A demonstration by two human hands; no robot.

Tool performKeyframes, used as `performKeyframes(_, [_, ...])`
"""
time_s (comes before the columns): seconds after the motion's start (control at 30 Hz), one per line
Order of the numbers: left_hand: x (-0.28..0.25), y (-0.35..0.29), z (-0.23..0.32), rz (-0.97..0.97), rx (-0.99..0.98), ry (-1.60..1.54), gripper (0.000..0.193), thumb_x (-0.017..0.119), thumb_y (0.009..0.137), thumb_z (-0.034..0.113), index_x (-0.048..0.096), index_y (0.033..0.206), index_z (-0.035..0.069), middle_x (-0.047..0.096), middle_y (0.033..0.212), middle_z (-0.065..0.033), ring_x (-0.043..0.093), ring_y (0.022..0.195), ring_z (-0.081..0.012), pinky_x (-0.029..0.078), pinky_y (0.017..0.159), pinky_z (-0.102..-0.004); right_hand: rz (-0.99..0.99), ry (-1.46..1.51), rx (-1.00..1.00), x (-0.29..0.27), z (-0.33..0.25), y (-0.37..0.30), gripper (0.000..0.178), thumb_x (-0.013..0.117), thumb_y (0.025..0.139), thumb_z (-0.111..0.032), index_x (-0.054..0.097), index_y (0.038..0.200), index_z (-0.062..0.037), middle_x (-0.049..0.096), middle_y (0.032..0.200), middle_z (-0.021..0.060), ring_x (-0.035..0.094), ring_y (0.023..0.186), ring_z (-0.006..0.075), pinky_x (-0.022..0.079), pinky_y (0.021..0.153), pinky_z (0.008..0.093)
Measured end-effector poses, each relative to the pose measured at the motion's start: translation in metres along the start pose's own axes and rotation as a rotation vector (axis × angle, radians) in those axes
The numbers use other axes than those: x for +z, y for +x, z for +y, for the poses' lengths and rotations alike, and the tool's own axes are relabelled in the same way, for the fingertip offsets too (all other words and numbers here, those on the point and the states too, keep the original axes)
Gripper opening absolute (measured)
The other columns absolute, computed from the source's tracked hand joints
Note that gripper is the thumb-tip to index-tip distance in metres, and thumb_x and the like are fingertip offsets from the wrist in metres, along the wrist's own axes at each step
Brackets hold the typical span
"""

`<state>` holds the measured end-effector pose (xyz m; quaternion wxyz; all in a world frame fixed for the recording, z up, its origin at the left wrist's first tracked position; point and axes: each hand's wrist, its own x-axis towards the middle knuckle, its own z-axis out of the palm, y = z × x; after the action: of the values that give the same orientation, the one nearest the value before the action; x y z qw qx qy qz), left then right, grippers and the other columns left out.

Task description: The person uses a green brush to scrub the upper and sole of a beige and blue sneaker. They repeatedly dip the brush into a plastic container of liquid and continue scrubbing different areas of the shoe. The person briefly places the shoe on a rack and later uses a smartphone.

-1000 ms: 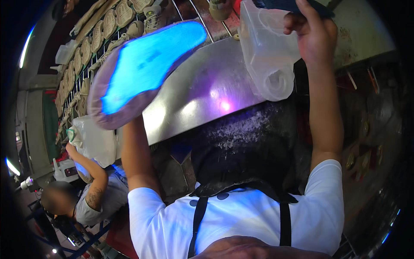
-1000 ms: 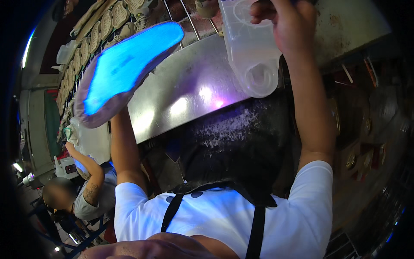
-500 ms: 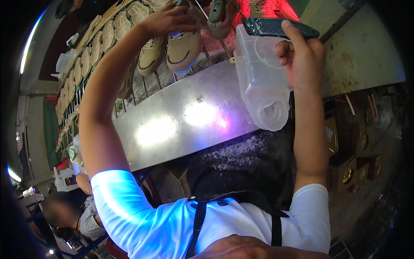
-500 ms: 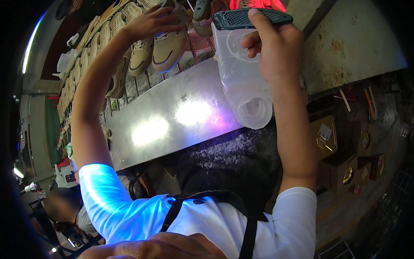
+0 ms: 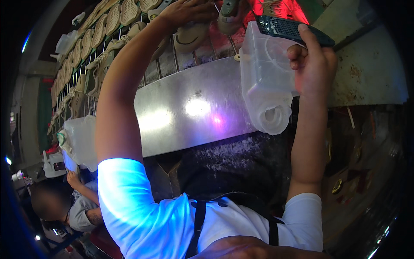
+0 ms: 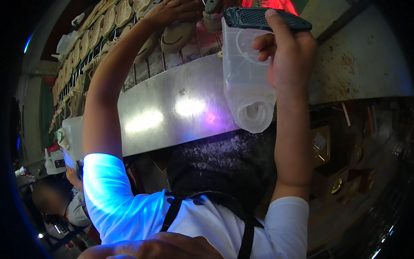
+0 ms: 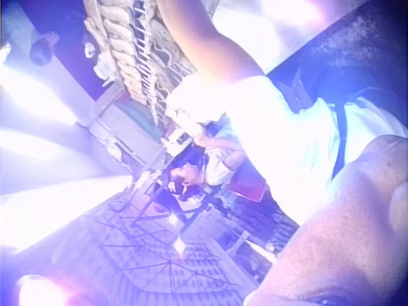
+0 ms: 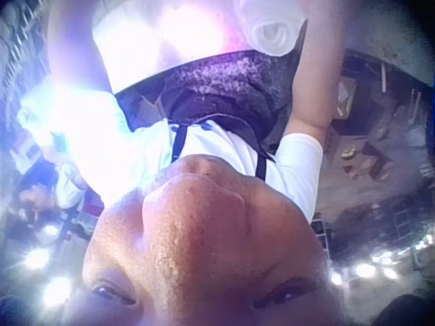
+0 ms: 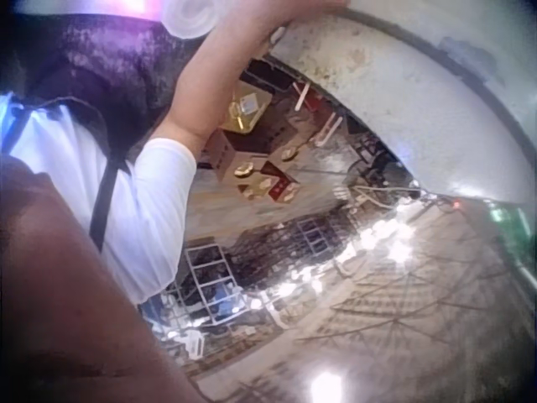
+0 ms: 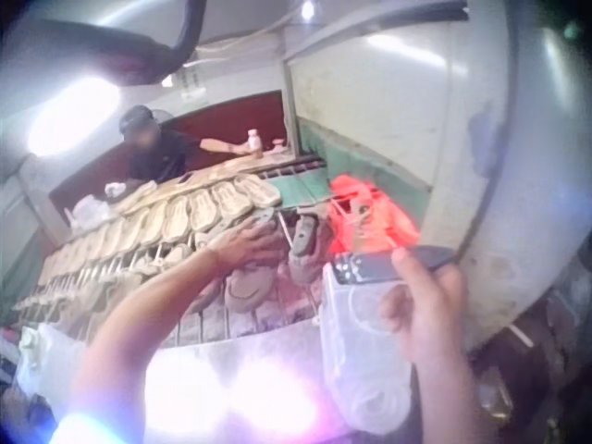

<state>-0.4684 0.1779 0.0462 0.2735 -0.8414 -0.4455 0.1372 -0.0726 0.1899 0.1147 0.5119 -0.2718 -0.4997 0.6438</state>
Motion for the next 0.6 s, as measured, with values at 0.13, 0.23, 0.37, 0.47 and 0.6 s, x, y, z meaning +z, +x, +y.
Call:
performKeyframes(0.13, [-0.023, -0.024, 0.069, 0.482, -0.436, -0.108, 0.061, 0.067, 0.083, 0.016, 0.057, 0.144, 0.021, 0.061, 0.135, -0.0076, 0.06, 0.12, -0.031, 0.054, 0.092, -0.0417, -0.005, 0.031, 0.005, -0.002, 0.004, 0.001, 0.018, 0.076, 0.092, -0.018, 0.068, 0.096, -0.0015, 0.068, 0.07, 0.005, 0.066, 0.054, 0.0143, 0.045, 0.041, 0.0243])
performKeyframes(0.23, [-0.062, -0.05, 0.173, 0.612, -0.756, -0.71, 0.03, 0.071, 0.086, 0.0, 0.071, 0.115, 0.007, 0.071, 0.099, -0.0097, 0.069, 0.084, -0.0263, 0.057, 0.076, -0.0354, 0.009, 0.034, -0.011, -0.004, -0.001, 0.003, 0.017, 0.077, 0.09, -0.016, 0.067, 0.092, -0.0026, 0.068, 0.07, 0.0054, 0.065, 0.053, 0.0147, 0.044, 0.041, 0.0245])
performKeyframes(0.37, [-0.116, -0.085, 0.275, 0.478, -0.866, -1.147, 0.01, 0.068, 0.096, 0.012, 0.073, 0.094, 0.004, 0.07, 0.084, -0.012, 0.069, 0.074, -0.0227, 0.054, 0.068, -0.0313, 0.006, 0.034, -0.004, -0.002, 0.0, 0.003, 0.017, 0.077, 0.089, -0.013, 0.066, 0.089, -0.0009, 0.065, 0.072, 0.0056, 0.063, 0.053, 0.016, 0.042, 0.041, 0.025])
performKeyframes(0.47, [-0.123, -0.088, 0.267, 0.34, -0.878, -1.131, 0.013, 0.07, 0.095, 0.013, 0.073, 0.088, 0.003, 0.071, 0.081, -0.0112, 0.067, 0.067, -0.0207, 0.053, 0.064, -0.0319, 0.01, 0.022, -0.021, -0.009, -0.004, 0.009, 0.016, 0.075, 0.089, -0.012, 0.065, 0.09, -0.0001, 0.065, 0.074, 0.0056, 0.062, 0.054, 0.0168, 0.04, 0.043, 0.0255])
performKeyframes(0.6, [-0.112, -0.091, 0.261, 0.443, -1.183, -1.3, 0.012, 0.073, 0.092, 0.014, 0.075, 0.096, 0.002, 0.073, 0.087, -0.0092, 0.068, 0.075, -0.0159, 0.054, 0.069, -0.0295, 0.014, 0.018, 0.0, -0.005, -0.003, 0.005, 0.015, 0.075, 0.09, -0.013, 0.065, 0.089, -0.0018, 0.065, 0.073, 0.0053, 0.06, 0.053, 0.0155, 0.038, 0.043, 0.0246])
